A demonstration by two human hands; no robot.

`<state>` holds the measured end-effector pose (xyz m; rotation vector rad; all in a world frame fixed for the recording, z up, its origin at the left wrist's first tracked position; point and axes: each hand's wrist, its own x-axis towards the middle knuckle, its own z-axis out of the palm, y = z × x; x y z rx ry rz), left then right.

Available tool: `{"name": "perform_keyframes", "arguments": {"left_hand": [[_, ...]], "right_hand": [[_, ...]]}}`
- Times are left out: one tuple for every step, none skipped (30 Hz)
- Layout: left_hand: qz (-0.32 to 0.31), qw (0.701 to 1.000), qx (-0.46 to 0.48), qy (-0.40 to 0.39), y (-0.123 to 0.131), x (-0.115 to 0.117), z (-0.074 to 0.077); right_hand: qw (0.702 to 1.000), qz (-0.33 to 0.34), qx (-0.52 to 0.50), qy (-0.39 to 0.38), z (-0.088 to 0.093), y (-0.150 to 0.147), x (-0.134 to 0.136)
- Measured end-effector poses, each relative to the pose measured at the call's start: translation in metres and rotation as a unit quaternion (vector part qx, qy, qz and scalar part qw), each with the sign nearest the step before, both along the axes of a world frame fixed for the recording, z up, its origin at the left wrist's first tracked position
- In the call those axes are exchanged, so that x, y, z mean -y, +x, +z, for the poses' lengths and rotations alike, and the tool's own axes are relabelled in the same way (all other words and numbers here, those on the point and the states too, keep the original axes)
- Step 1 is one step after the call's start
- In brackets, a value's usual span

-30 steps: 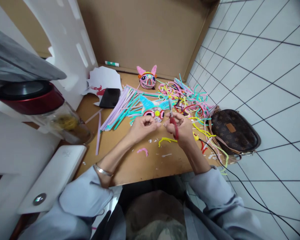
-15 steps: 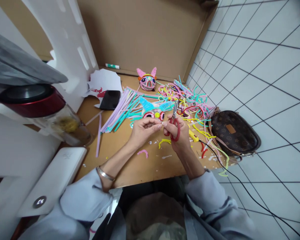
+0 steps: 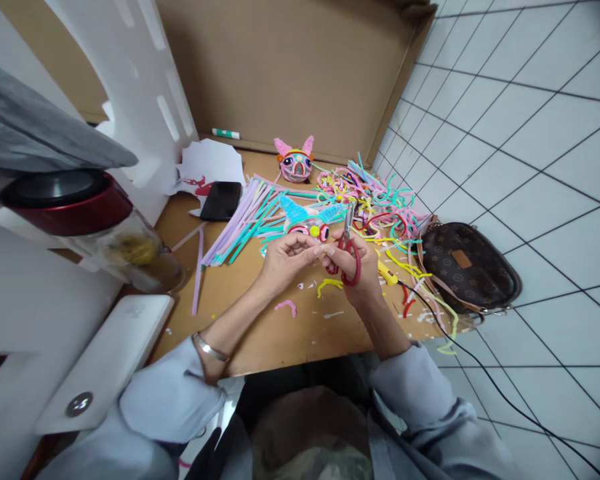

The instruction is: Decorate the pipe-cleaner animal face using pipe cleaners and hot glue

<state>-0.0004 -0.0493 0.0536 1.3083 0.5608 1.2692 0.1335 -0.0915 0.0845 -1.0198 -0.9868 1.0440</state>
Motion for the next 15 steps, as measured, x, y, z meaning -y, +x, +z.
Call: {"name": "perform_keyframes", "arguments": {"left_hand": [[0.015,1.000,0.000,0.005,0.000,0.001,0.000],[0.036,0.999,-0.001,0.014,0.001,0.001,-0.001],[0.060,0.998,-0.005,0.028,0.002,0.002,-0.001],[0.085,0.995,-0.013,0.047,0.002,0.003,-0.001],[0.109,0.991,-0.026,0.069,0.002,0.004,-0.001],[0.131,0.986,-0.040,0.093,0.002,0.005,0.000],[0.149,0.981,-0.054,0.115,0.002,0.006,0.000],[0.163,0.975,-0.066,0.135,0.002,0.007,0.001],[0.174,0.971,-0.075,0.147,0.001,0.007,0.002],[0.182,0.968,-0.081,0.150,0.000,0.008,0.003],[0.188,0.968,-0.083,0.144,-0.001,0.008,0.003],[0.195,0.969,-0.081,0.130,-0.002,0.007,0.003],[0.201,0.970,-0.075,0.112,-0.004,0.006,0.003],[0.206,0.972,-0.064,0.092,-0.005,0.004,0.003],[0.210,0.973,-0.049,0.076,-0.007,0.002,0.002]], "right_hand": [[1.000,-0.001,0.001,-0.001,0.000,0.000,0.000],[1.000,-0.004,0.000,-0.001,-0.001,0.000,0.000],[1.000,-0.008,-0.002,-0.004,-0.002,-0.001,0.000],[1.000,-0.012,-0.004,-0.008,-0.003,-0.001,0.000],[1.000,-0.015,-0.006,-0.013,-0.003,-0.002,0.000],[1.000,-0.017,-0.007,-0.017,-0.003,-0.002,0.000],[1.000,-0.018,-0.005,-0.020,-0.003,-0.003,0.001],[1.000,-0.018,-0.002,-0.022,-0.003,-0.004,0.001],[1.000,-0.016,0.003,-0.023,-0.003,-0.004,0.002],[1.000,-0.018,0.009,-0.021,-0.002,-0.005,0.003],[1.000,-0.019,0.018,-0.017,-0.002,-0.004,0.004],[0.999,-0.021,0.032,-0.014,-0.002,-0.003,0.006],[0.998,-0.023,0.052,-0.010,-0.003,-0.002,0.008],[0.997,-0.026,0.076,-0.006,-0.004,0.001,0.010],[0.994,-0.028,0.105,-0.004,-0.006,0.004,0.013]]}}
